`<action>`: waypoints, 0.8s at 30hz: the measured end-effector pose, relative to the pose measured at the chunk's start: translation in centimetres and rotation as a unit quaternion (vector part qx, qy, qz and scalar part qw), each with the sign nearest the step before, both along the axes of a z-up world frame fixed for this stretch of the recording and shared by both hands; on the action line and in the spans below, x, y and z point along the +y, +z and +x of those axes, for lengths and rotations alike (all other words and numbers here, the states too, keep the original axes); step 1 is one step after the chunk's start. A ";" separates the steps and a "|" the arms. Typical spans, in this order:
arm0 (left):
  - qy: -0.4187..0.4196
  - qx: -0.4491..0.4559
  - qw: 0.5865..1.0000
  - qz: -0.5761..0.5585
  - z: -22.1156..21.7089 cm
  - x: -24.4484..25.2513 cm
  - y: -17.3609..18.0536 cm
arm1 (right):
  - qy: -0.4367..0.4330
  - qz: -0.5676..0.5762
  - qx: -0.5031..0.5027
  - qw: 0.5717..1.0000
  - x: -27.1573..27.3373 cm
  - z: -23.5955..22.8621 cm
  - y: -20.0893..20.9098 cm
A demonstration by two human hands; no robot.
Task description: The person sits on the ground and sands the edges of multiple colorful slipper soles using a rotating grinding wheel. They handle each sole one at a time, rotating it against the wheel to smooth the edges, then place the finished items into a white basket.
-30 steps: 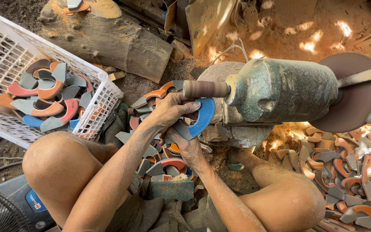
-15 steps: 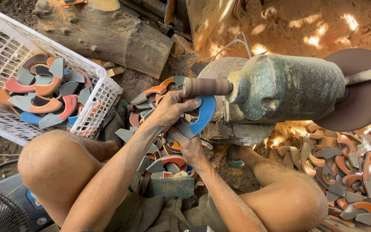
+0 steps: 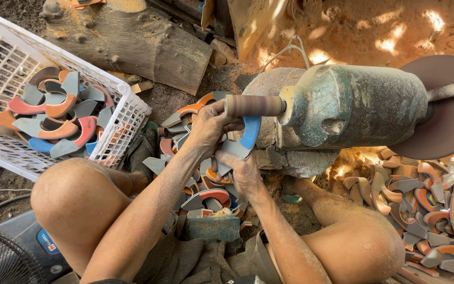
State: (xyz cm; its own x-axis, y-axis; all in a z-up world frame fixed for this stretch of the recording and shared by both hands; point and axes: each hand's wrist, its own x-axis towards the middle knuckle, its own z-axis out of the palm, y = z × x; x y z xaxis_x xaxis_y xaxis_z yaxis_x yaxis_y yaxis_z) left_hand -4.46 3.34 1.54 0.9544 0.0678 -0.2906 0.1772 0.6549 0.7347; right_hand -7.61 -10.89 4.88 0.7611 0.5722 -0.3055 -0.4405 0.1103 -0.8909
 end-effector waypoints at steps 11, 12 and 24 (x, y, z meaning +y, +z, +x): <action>0.091 0.071 0.993 -0.004 2.6 0.0 1.1 | 0.015 -0.052 0.048 0.997 0.1 4.5 1.8; 0.096 0.065 0.993 -0.011 3.0 0.0 1.0 | 0.015 -0.044 0.050 0.998 0.2 4.8 1.9; 0.101 0.026 0.990 -0.098 4.0 -0.4 -0.6 | -0.003 -0.072 0.065 0.995 0.3 5.2 2.0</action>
State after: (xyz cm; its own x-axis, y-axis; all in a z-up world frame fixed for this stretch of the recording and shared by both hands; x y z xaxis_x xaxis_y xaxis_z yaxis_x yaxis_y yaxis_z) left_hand -0.51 2.99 0.92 0.9108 0.1937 -0.3646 0.0615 0.8096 0.5838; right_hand -2.41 -10.59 6.88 0.7136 0.5109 -0.4793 -0.5522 -0.0108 -0.8336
